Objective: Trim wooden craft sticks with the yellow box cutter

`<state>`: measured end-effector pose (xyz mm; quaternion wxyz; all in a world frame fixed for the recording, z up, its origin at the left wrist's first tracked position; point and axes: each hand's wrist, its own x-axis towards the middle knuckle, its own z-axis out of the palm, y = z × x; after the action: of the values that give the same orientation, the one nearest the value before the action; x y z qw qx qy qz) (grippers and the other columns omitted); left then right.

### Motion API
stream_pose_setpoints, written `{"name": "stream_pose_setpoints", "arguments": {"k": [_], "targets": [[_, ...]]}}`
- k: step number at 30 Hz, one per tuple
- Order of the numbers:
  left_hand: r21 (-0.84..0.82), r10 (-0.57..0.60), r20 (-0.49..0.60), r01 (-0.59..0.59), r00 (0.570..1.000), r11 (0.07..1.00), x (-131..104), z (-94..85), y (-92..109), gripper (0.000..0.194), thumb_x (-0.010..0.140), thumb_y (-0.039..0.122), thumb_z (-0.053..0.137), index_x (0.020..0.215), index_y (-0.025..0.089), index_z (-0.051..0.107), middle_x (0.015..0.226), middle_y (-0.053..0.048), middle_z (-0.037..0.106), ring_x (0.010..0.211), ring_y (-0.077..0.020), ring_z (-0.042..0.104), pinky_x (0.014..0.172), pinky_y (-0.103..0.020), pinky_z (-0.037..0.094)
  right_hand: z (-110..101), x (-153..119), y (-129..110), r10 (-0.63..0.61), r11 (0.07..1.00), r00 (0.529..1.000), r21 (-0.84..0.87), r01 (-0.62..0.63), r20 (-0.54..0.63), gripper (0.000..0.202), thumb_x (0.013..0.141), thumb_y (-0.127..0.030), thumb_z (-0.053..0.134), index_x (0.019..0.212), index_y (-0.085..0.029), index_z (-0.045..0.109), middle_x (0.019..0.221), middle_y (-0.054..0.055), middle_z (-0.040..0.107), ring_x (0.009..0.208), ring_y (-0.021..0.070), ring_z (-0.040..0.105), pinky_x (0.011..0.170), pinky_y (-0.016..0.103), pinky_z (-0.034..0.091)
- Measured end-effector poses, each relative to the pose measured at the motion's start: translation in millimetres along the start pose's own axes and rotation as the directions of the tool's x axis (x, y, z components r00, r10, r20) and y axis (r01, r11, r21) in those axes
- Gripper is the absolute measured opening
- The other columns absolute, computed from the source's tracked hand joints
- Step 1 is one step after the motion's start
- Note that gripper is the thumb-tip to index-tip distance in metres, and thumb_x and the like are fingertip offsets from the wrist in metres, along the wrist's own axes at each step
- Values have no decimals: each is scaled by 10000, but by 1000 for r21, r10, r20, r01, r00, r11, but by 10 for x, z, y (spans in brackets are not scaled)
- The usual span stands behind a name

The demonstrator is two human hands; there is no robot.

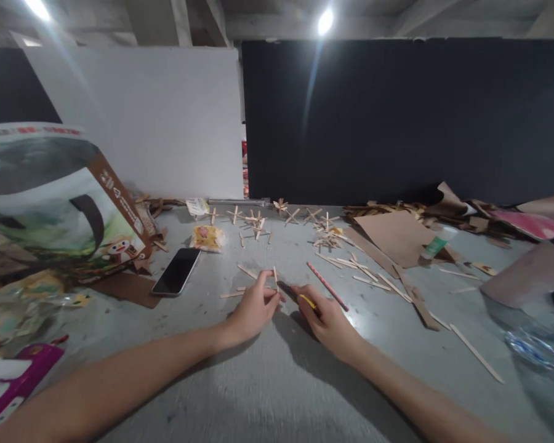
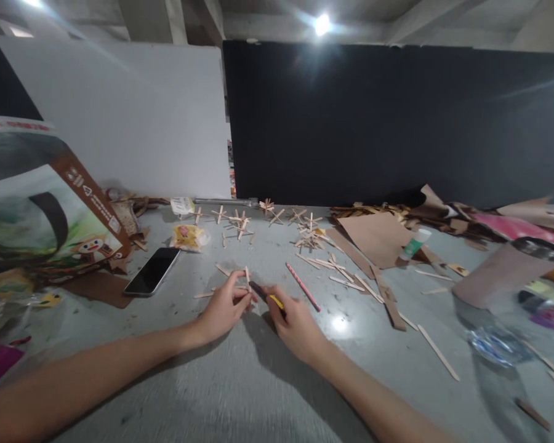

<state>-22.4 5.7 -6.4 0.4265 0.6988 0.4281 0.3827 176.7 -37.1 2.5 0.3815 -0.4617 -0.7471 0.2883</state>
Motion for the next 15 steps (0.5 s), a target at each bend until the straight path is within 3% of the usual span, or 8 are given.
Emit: {"name": "stream_pose_setpoints", "arguments": {"k": [5,15], "targets": [[41,30,1,-30,1000,999,-1,-20,-39,385,962,257,592,1330,194,499,748,-7,752,670,-176,694,665,-264,494,49,-98,-67,-37,999,999,-15,37,27,335,1050,-290,435,1312,-201,625,1066,107,766,887,207,737,794,278,534],[-43,-3,16,4,1000,999,-22,1,22,708,962,224,581,1619,215,318,727,20,723,681,-157,678,734,-273,513,16,-162,-39,-60,998,998,27,59,20,411,1039,-242,441,1407,-207,621,1163,135,764,960,204,737,853,311,561]]}}
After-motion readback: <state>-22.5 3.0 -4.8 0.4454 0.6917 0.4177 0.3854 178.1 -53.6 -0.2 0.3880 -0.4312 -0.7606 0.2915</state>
